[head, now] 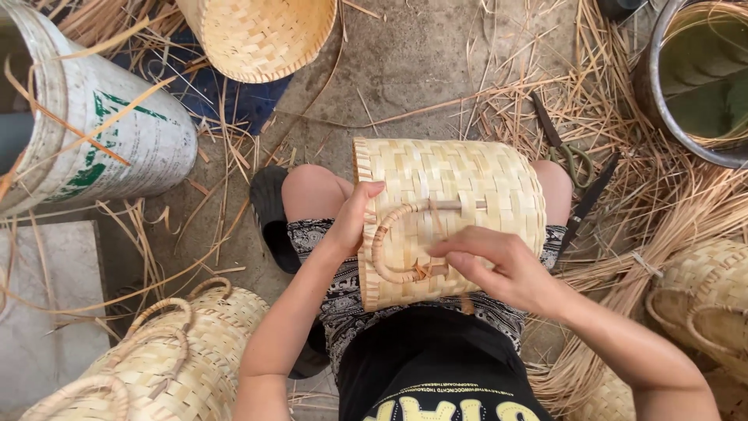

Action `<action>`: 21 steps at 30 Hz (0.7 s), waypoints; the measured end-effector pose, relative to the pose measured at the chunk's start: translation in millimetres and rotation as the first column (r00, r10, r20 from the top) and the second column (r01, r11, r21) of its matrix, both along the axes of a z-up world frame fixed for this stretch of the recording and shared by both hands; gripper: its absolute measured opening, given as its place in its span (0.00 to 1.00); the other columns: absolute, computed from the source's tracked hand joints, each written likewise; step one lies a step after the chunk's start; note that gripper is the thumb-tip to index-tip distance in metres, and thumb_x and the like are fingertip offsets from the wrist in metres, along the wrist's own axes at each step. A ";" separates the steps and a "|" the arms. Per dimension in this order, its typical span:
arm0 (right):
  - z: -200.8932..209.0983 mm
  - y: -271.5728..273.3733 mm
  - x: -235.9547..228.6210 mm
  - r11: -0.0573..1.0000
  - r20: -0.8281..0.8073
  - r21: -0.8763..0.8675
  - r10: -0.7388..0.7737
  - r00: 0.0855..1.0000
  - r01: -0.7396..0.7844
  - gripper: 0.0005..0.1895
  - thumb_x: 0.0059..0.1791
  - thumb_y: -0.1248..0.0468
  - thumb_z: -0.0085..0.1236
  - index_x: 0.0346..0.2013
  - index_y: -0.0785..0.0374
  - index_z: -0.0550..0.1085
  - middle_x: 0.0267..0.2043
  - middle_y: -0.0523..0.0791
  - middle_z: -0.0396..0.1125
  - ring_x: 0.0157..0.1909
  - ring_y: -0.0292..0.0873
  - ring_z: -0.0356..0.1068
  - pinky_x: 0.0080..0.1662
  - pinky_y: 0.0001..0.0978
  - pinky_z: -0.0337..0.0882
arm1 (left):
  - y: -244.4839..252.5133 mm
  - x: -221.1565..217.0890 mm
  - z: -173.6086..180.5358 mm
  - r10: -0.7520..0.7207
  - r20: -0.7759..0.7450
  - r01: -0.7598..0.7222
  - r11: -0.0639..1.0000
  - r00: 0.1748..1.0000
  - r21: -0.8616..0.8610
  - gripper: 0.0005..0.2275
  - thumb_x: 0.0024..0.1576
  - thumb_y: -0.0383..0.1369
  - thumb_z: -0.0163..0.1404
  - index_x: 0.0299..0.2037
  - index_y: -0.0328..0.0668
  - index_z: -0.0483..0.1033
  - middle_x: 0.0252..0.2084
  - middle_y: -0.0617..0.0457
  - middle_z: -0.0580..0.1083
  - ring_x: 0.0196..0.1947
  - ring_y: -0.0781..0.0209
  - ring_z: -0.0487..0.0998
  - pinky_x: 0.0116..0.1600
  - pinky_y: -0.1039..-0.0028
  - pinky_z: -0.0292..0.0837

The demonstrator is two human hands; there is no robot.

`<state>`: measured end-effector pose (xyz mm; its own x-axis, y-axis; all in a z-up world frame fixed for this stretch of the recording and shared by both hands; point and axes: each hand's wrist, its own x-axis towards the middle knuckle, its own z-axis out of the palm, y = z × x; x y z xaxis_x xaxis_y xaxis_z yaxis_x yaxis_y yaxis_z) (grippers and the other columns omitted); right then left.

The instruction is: Weaving strips of wood or bamboo to form baskets and attaching woven handles.

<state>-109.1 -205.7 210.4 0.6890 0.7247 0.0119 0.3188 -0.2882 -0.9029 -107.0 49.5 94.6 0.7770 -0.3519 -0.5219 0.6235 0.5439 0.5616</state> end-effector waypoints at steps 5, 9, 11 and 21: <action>-17.8 -24.9 -17.8 0.958 -0.494 -0.260 -0.239 0.836 0.121 0.17 0.52 0.63 0.58 0.57 0.56 0.74 0.46 0.45 0.80 0.40 0.39 0.74 0.43 0.30 0.76 | -0.6 0.5 -7.6 0.010 -0.008 -0.011 0.999 1.000 -0.032 0.28 0.60 0.44 0.41 0.64 0.26 0.63 0.59 0.38 0.72 0.56 0.52 0.76 0.60 0.64 0.72; -24.7 -18.2 -9.5 0.991 -0.394 -0.119 -0.109 0.912 0.067 0.08 0.50 0.64 0.59 0.44 0.60 0.78 0.44 0.42 0.79 0.42 0.34 0.77 0.41 0.26 0.76 | 0.0 4.5 -1.6 -0.023 -0.018 0.023 1.000 1.000 -0.013 0.27 0.60 0.43 0.42 0.63 0.26 0.65 0.58 0.39 0.74 0.55 0.54 0.77 0.60 0.66 0.72; -32.5 -5.1 -0.6 0.983 -0.217 -0.089 -0.174 0.961 0.158 0.07 0.50 0.65 0.60 0.43 0.62 0.76 0.43 0.42 0.78 0.41 0.34 0.76 0.40 0.26 0.75 | 2.8 2.9 3.8 -0.037 0.037 0.034 0.997 0.999 0.066 0.26 0.60 0.42 0.43 0.62 0.25 0.67 0.56 0.40 0.75 0.54 0.56 0.77 0.59 0.67 0.72; -31.1 29.6 14.4 0.958 0.451 -0.069 -0.220 0.865 0.279 0.07 0.48 0.67 0.65 0.39 0.63 0.76 0.36 0.46 0.73 0.33 0.40 0.72 0.35 0.31 0.72 | 13.4 3.3 13.7 -0.159 0.207 0.065 0.915 0.965 0.399 0.23 0.59 0.41 0.47 0.52 0.22 0.75 0.48 0.43 0.79 0.48 0.61 0.78 0.53 0.71 0.72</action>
